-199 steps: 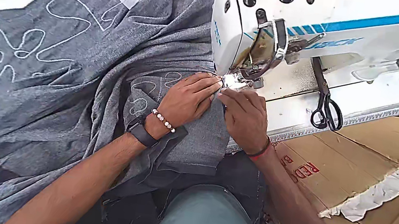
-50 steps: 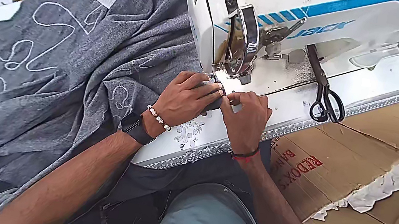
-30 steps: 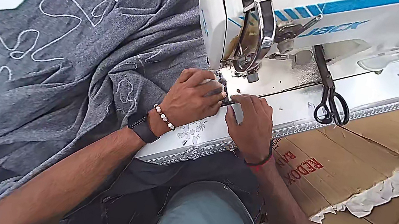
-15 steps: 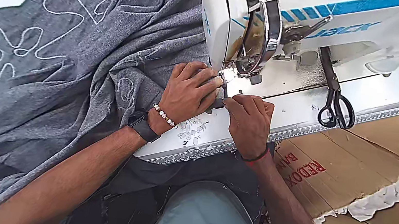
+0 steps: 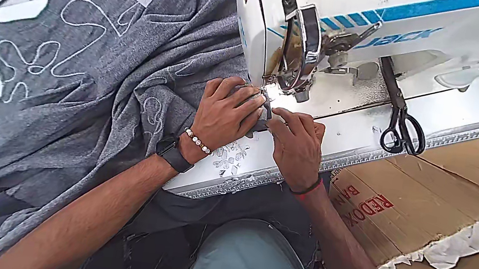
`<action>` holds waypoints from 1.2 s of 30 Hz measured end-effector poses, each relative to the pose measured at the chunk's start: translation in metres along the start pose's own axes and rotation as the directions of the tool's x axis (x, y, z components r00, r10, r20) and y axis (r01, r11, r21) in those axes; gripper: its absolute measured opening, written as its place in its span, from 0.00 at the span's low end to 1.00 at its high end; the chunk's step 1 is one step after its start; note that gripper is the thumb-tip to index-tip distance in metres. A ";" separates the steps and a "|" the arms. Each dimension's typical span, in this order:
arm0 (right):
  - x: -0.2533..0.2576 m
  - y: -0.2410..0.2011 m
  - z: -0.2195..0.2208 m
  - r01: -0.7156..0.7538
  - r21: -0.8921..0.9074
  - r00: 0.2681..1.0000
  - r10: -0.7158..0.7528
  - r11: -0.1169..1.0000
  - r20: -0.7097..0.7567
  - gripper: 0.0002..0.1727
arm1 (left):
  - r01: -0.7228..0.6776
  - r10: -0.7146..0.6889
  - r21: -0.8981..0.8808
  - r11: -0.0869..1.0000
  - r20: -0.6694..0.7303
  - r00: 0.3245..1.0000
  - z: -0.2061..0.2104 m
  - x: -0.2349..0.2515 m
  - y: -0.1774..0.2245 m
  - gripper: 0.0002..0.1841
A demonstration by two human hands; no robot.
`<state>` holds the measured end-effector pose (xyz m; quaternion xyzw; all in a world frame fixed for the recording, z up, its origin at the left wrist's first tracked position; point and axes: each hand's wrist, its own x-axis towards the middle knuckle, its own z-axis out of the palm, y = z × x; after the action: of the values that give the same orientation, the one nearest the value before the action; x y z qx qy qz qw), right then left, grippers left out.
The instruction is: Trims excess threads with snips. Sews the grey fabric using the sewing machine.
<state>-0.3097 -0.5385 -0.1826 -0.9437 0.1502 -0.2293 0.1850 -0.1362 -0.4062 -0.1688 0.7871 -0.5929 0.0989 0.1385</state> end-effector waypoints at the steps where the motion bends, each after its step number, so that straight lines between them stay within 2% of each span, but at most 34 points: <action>1: 0.000 0.000 0.000 -0.002 -0.001 1.000 0.002 1.000 0.006 0.12 | 0.000 0.000 0.001 1.000 0.005 1.000 0.000 0.000 0.000 0.19; 6: 0.001 0.000 -0.001 -0.016 0.010 0.999 0.016 1.000 0.032 0.13 | 0.005 -0.003 -0.019 1.000 0.079 0.997 -0.008 -0.001 0.004 0.21; 13: 0.007 0.004 -0.003 0.004 0.057 0.996 -0.009 0.998 0.090 0.12 | 0.022 -0.022 0.003 1.000 0.094 0.995 -0.005 -0.001 0.003 0.22; 16: 0.017 0.005 -0.016 0.127 -0.052 0.981 -0.117 0.991 0.157 0.14 | 0.036 -0.033 -0.039 0.999 0.087 0.996 -0.006 -0.002 0.003 0.21; 20: 0.040 0.001 -0.040 0.350 -0.139 0.908 -0.299 0.926 0.295 0.15 | 0.033 -0.032 -0.037 0.999 0.019 0.999 -0.004 0.001 0.001 0.19; 24: 0.054 -0.003 -0.047 0.448 -0.159 0.842 -0.355 0.880 0.407 0.14 | -0.022 0.022 -0.002 1.000 0.034 0.999 -0.004 0.000 -0.002 0.19; 27: 0.059 -0.006 -0.048 0.464 -0.163 0.819 -0.352 0.871 0.454 0.13 | -0.025 0.025 -0.002 1.000 0.020 0.999 -0.005 0.000 -0.003 0.18; 31: 0.063 -0.006 -0.040 0.428 -0.213 0.852 -0.313 0.878 0.420 0.13 | -0.042 0.042 -0.008 0.999 -0.007 0.999 -0.005 0.002 -0.007 0.17; 36: 0.051 -0.002 -0.015 0.278 -0.242 0.951 -0.231 0.930 0.205 0.16 | -0.121 0.120 -0.023 0.992 -0.036 0.992 -0.006 0.001 -0.014 0.15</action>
<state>-0.2731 -0.5593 -0.1502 -0.9878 0.0391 -0.1463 0.0367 -0.1221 -0.4012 -0.1640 0.7461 -0.6381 0.1135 0.1524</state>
